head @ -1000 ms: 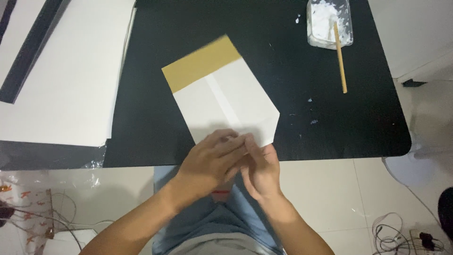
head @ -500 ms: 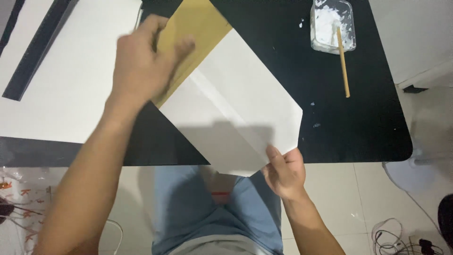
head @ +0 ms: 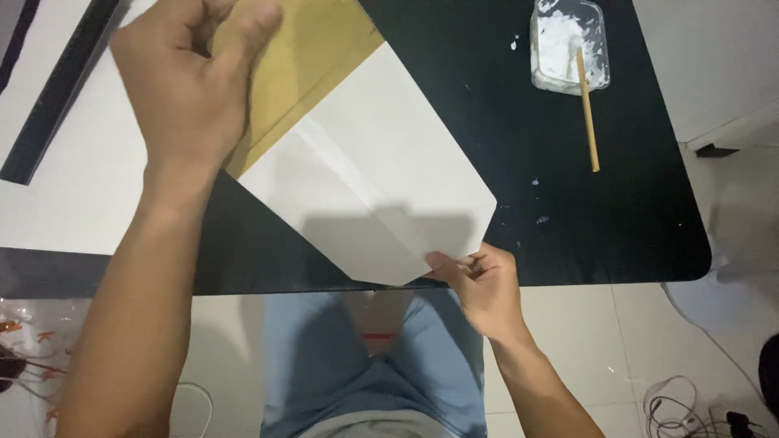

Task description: The person folds a white sheet of paper into a triangular shape on a black table. They use a brush to apply a white substance from a container onto the paper's edges and press the folds together. The person then picks up a yellow sheet of paper and places it on top of the white sheet.

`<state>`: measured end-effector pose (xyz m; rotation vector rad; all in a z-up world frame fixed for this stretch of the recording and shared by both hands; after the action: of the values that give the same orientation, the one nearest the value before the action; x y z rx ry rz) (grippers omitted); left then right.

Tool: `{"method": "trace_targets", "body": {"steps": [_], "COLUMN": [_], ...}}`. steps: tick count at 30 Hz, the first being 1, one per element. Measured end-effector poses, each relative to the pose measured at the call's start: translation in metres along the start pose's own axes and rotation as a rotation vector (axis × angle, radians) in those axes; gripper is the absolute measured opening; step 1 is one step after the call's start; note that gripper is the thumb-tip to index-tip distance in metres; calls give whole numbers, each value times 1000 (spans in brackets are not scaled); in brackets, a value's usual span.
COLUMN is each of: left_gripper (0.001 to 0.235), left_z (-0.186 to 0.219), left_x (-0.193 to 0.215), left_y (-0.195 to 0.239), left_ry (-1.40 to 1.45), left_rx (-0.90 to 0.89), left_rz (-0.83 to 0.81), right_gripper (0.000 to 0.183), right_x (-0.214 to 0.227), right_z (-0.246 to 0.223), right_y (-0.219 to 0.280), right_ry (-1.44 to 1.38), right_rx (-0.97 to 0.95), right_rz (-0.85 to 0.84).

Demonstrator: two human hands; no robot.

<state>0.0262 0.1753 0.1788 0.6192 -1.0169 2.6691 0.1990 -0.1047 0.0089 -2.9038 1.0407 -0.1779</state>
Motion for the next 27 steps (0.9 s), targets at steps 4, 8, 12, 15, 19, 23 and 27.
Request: {"method": "trace_targets", "body": {"steps": [4,8,12,15,19,23,27], "left_gripper": [51,77,20,15,16,19,37], "left_z": [5,7,-194,-190,-137,-108,-128], "left_x": [5,7,39,51,56,-15,-95], "left_y": [-4,-11,-64,-64,-45,-18,17], "left_ry": [-115,-5,-668,-678,-241,-239,-165], "left_rx": [-94,36,79,91,346,113,270], "left_rz": [62,58,244,-92,83,-107,-471], "right_gripper": [24,16,11,15,24,30,36], "right_x": [0,9,60,124,189,198,168], "right_z": [-7,-13,31,69,15,-22,-27], "right_y": [4,4,11,32,31,17,-16], "right_ry": [3,-56,141,175,531,25,-75], "right_rx": [39,19,6,-198,77,345,254], "right_rz": [-41,11,80,306,385,332,309]}}
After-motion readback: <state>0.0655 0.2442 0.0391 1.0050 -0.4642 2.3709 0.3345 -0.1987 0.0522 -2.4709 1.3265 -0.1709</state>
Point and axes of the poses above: each hand's wrist, its own y-axis away from the middle knuckle, its own x-axis out of the back of the hand, z = x × y, the point moved 9 cm from there along -y, towards the middle knuckle, and after that the axes turned 9 degrees about x, right-handed, at the moved point
